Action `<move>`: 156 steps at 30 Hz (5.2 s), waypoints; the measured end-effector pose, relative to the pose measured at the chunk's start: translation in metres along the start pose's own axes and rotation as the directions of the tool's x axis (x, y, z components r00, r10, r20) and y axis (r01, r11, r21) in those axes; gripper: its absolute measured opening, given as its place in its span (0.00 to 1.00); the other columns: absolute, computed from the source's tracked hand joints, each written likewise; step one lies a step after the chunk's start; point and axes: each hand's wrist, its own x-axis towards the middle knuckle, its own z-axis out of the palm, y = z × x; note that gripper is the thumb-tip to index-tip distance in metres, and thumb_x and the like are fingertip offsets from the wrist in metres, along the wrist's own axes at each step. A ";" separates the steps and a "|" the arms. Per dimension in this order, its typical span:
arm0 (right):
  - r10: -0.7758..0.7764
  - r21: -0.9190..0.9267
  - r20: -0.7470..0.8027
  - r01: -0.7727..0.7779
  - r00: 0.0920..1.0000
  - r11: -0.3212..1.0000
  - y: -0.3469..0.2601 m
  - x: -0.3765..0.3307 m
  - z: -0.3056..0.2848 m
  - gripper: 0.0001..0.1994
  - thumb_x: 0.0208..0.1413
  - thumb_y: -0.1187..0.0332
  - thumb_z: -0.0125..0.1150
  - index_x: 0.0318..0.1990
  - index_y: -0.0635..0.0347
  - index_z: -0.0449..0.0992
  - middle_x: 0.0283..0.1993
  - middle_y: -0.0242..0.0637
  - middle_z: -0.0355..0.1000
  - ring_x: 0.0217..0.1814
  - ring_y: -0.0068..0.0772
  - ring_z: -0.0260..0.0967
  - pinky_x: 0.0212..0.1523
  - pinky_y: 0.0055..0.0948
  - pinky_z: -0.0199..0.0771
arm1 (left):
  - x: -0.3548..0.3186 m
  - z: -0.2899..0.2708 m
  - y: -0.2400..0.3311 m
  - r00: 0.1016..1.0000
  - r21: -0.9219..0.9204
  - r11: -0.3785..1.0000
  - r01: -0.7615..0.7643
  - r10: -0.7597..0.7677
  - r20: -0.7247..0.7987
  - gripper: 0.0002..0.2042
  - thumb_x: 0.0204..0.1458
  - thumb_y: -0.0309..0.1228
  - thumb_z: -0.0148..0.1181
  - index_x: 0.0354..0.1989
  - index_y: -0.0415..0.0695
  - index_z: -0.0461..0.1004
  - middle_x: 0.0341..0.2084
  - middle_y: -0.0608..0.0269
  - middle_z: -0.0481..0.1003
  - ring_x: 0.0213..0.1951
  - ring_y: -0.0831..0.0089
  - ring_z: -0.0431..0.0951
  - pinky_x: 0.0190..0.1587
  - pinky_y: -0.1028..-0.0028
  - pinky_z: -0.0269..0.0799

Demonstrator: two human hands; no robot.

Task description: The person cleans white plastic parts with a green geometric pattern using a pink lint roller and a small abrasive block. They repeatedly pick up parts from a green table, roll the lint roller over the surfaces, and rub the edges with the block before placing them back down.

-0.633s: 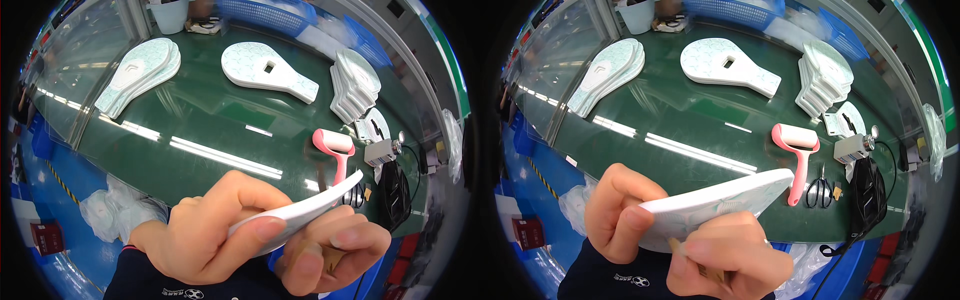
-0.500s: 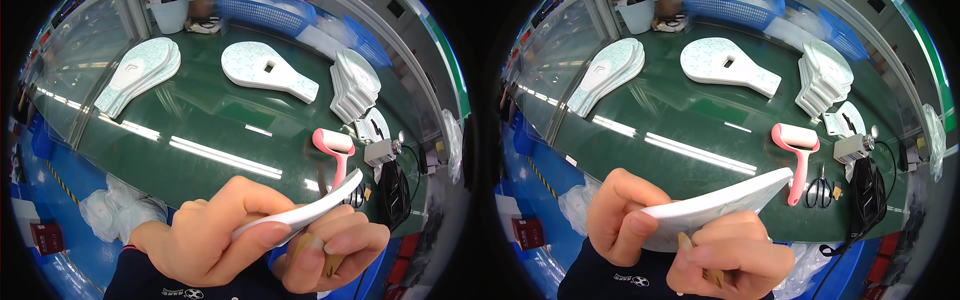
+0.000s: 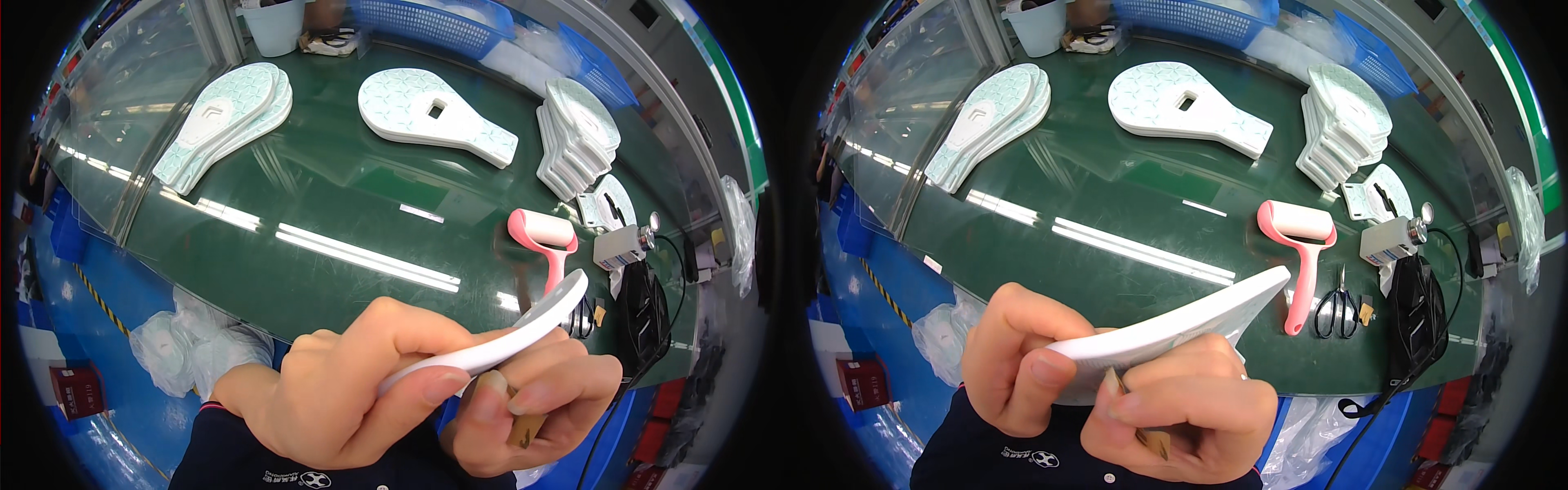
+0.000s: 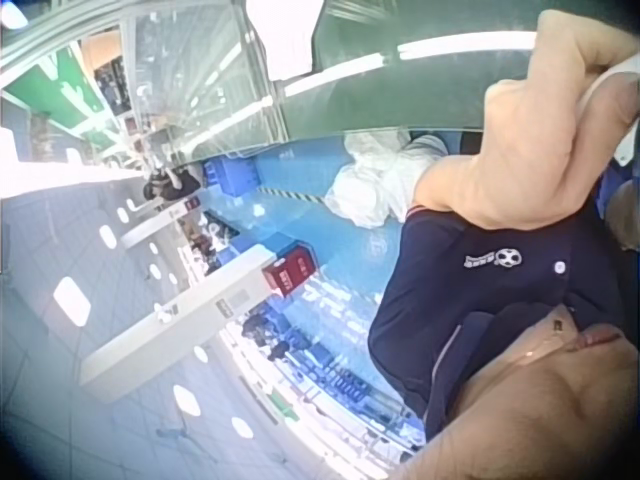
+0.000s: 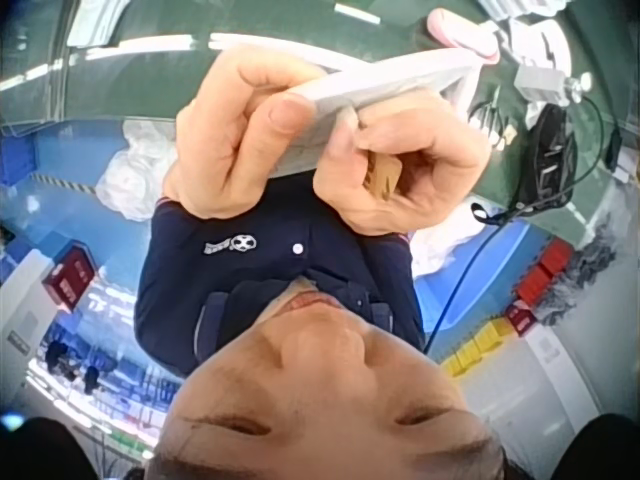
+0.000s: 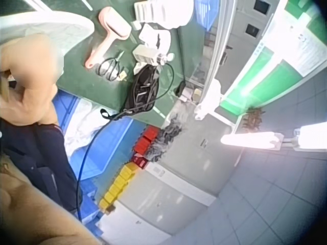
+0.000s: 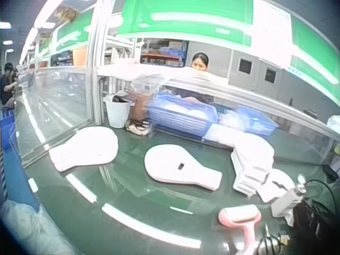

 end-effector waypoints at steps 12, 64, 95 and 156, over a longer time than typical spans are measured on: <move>0.008 0.121 -0.097 0.004 0.995 0.993 0.007 -0.004 0.001 0.11 0.38 0.81 0.55 0.27 0.61 0.59 0.13 0.30 0.58 0.11 0.17 0.51 0.17 0.15 0.51 | 0.001 0.005 -0.002 1.000 0.009 1.000 0.002 -0.002 -0.019 0.12 0.53 0.34 0.45 0.31 0.34 0.62 0.20 0.58 0.73 0.18 0.84 0.69 0.21 0.86 0.62; 0.446 0.530 0.185 -0.471 0.876 0.705 0.035 -0.057 -0.073 0.36 0.50 0.43 0.42 0.50 0.75 0.59 0.52 0.49 0.60 0.54 0.38 0.57 0.50 0.31 0.58 | 0.029 -0.003 -0.034 0.886 -0.742 0.607 0.284 -0.463 -0.040 0.15 0.53 0.34 0.39 0.35 0.31 0.67 0.28 0.57 0.71 0.30 0.76 0.70 0.35 0.81 0.64; -0.060 0.944 0.215 -0.192 0.975 0.268 0.053 0.040 -0.070 0.39 0.50 0.40 0.33 0.61 0.60 0.38 0.61 0.60 0.16 0.65 0.54 0.12 0.60 0.55 0.30 | -0.022 0.006 -0.023 0.817 -0.660 0.583 0.473 -0.011 0.576 0.21 0.55 0.24 0.32 0.56 0.29 0.42 0.50 0.44 0.59 0.52 0.63 0.62 0.54 0.71 0.55; 0.433 0.750 0.449 -0.593 0.781 0.292 0.003 0.055 -0.083 0.30 0.56 0.53 0.32 0.60 0.58 0.33 0.64 0.47 0.31 0.64 0.53 0.34 0.56 0.62 0.41 | -0.019 0.019 -0.001 0.799 -0.380 0.831 0.407 -0.121 0.590 0.13 0.44 0.15 0.52 0.39 0.24 0.60 0.27 0.51 0.74 0.26 0.70 0.76 0.27 0.79 0.73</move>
